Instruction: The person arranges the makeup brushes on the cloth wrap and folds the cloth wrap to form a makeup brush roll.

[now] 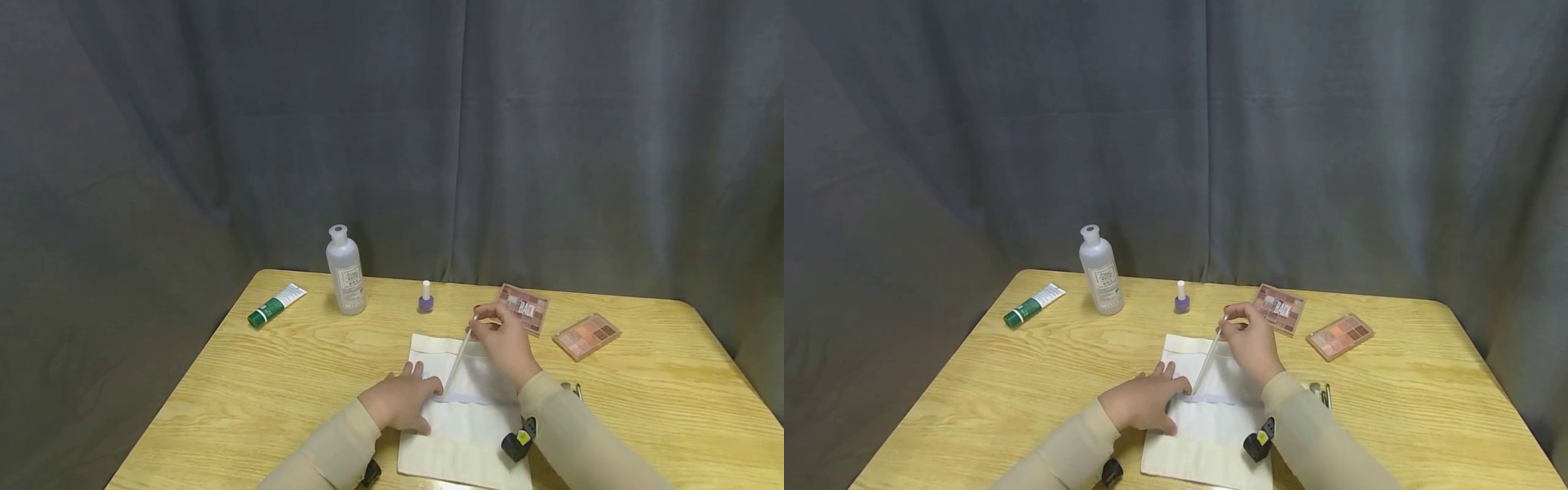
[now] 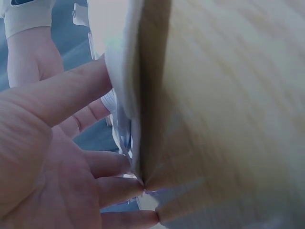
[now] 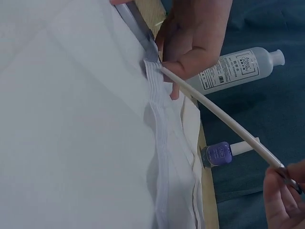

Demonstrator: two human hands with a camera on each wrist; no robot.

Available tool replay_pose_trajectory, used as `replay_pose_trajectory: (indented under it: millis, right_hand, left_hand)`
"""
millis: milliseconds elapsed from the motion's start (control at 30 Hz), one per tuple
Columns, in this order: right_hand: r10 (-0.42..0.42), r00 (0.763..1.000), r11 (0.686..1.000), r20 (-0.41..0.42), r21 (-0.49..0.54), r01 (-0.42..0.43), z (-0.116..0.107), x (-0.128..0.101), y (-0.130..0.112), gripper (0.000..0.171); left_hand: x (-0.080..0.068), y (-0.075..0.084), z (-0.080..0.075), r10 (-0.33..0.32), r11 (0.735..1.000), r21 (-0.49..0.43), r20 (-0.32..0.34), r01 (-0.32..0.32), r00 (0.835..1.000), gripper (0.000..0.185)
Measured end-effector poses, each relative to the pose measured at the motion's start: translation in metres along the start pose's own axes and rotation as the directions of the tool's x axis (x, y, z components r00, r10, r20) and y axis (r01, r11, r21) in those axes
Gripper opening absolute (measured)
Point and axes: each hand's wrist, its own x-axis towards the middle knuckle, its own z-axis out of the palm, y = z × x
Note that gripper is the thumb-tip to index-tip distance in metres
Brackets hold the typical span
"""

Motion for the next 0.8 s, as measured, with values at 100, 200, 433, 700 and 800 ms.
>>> replay_pose_trajectory:
  millis: [100,200,433,700,800]
  right_hand:
    - [0.000,0.999,1.000,-0.046,0.000,0.000,0.000,0.001,-0.002,0.023]
    - [0.002,0.997,1.000,-0.075,0.009,-0.001,0.001,0.001,-0.002,0.023]
    - [-0.015,0.999,1.000,0.045,-0.009,0.015,0.009,0.000,0.002,0.034]
    - [0.037,0.990,0.998,0.133,-0.046,-0.031,0.014,-0.004,0.003,0.043]
    - [0.075,0.982,0.997,0.174,-0.049,-0.067,0.017,-0.005,0.004,0.042]
  left_hand:
    - [0.000,0.000,0.000,0.004,1.000,0.001,0.002,-0.004,1.000,0.057]
    - [-0.001,0.000,0.000,0.007,1.000,0.004,0.001,-0.007,1.000,0.058]
    - [0.001,-0.001,-0.001,0.003,1.000,0.019,-0.009,-0.002,1.000,0.059]
    - [0.003,-0.002,0.002,0.004,1.000,0.016,0.008,-0.004,1.000,0.060]
    - [0.003,-0.002,0.001,0.004,1.000,0.020,0.005,-0.005,1.000,0.062]
